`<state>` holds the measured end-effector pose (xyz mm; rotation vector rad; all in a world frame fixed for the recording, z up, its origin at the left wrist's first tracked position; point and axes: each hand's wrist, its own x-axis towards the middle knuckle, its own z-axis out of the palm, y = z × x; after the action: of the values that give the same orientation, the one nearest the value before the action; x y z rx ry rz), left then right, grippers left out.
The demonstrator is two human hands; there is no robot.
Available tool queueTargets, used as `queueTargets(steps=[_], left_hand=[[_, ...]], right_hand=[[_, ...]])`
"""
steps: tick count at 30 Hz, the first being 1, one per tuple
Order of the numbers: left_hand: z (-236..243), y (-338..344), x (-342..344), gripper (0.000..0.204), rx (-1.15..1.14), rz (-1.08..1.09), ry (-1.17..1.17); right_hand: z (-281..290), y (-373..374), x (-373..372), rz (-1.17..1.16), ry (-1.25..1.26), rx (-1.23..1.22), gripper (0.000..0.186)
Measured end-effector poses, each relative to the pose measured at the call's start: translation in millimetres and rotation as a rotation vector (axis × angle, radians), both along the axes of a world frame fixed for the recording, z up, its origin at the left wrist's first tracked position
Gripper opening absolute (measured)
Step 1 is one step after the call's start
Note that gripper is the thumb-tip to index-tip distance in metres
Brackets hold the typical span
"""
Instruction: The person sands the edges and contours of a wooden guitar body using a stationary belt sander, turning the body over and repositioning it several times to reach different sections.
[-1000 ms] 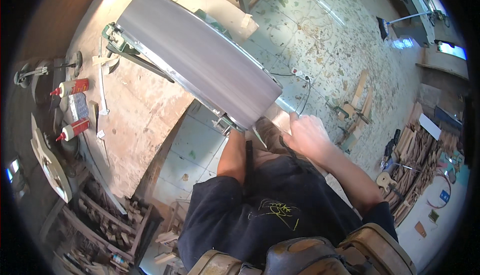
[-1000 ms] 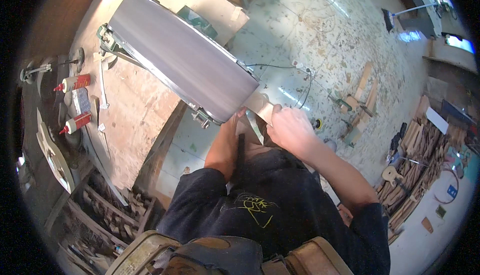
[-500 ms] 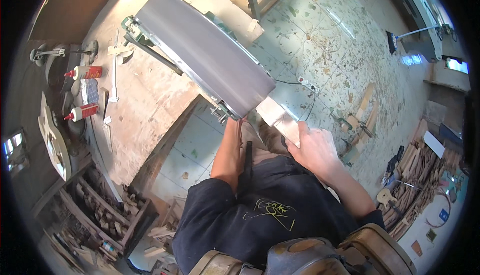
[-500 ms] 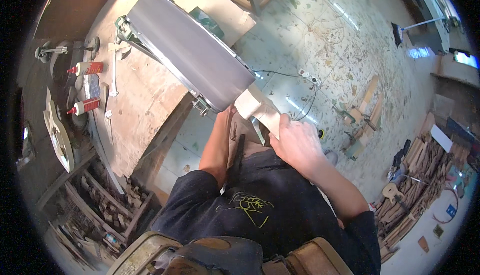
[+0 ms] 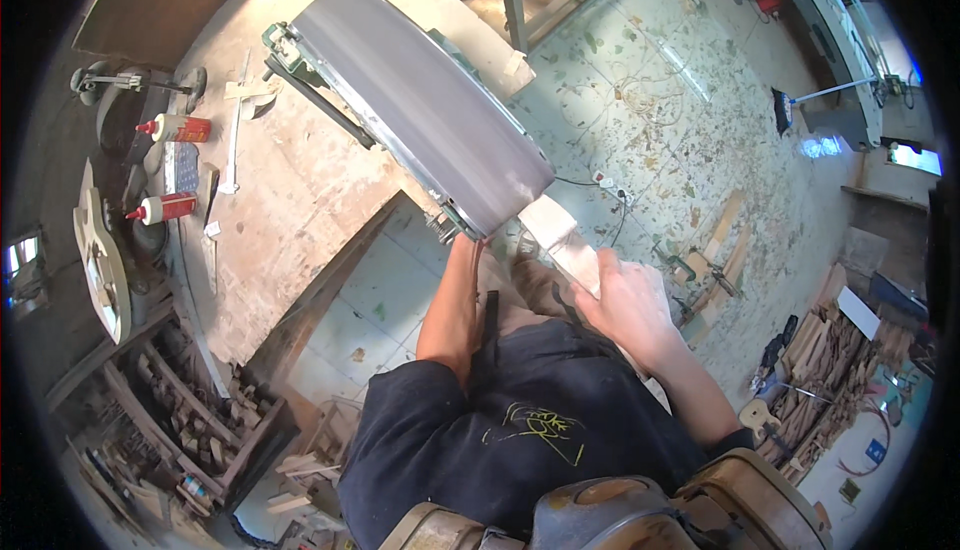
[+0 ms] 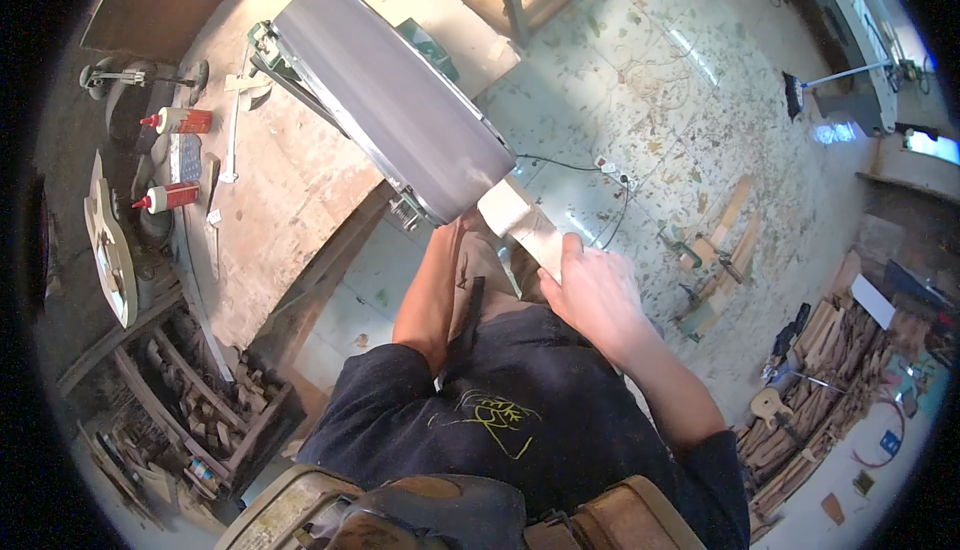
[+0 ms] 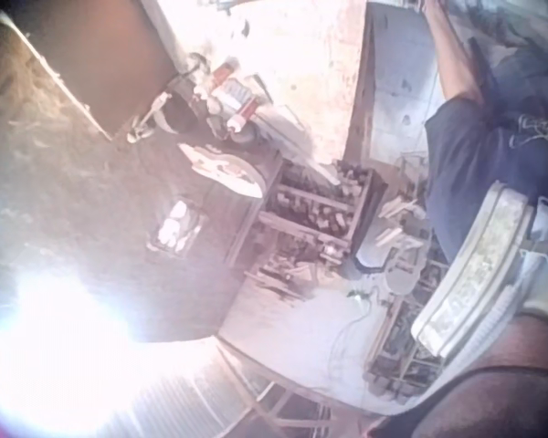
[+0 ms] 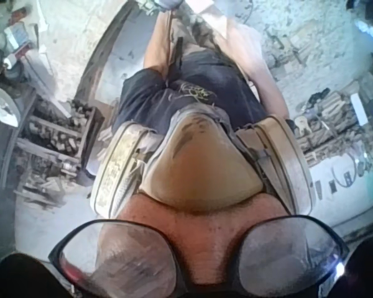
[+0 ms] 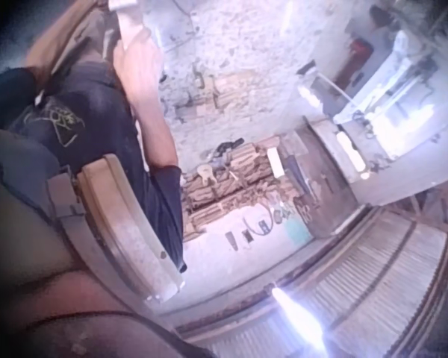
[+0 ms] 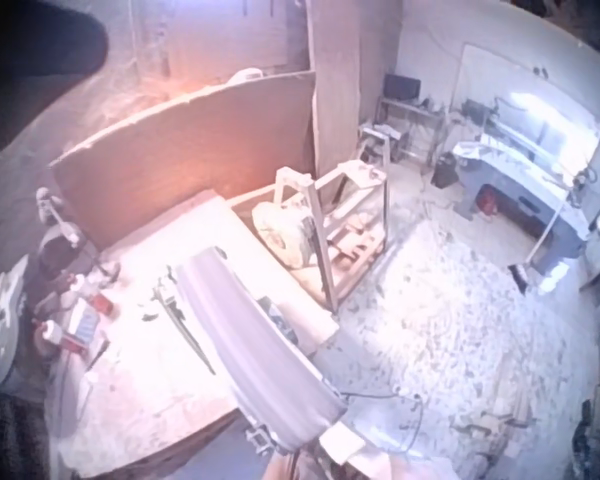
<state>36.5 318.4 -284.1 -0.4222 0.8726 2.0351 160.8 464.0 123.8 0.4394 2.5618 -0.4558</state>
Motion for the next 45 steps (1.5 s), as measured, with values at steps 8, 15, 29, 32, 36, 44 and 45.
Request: queueTargets(steps=[8,15,29,32,36,44,45], left_hand=[[-19.3,-0.7,19.8,0.054,-0.049,0.004,-0.024],[-29.3,-9.7,37.9,0.054,-0.12,-0.013,-0.033],[122.4,85.4,92.6,0.051,-0.284,-0.128,0.273],[143.6,98.4,100.1,0.074,-0.356,-0.245,0.414],[198.2,117.7,126.3,0.067,-0.326,-0.426,0.425],[297.7,125.5,131.6,0.042,-0.369,-0.562,1.248],[320.9,130.8,134.0,0.042,-0.371,-0.535,1.404]], right_hand=[[-30.0,-0.4,-11.7,-0.045,-0.062,-0.059,0.043],[-66.7,0.8,-32.2,-0.002,-0.08,-0.074,0.044],[-9.5,158.4,162.0,-0.25,0.183,-0.106,0.045],[34.6,187.7,164.2,-0.222,0.227,-0.009,0.046],[82.8,223.2,159.9,-0.069,0.241,0.082,0.046],[210.6,225.0,96.7,0.276,0.195,0.154,0.042],[219.7,223.5,92.3,0.383,0.31,0.183,0.041]])
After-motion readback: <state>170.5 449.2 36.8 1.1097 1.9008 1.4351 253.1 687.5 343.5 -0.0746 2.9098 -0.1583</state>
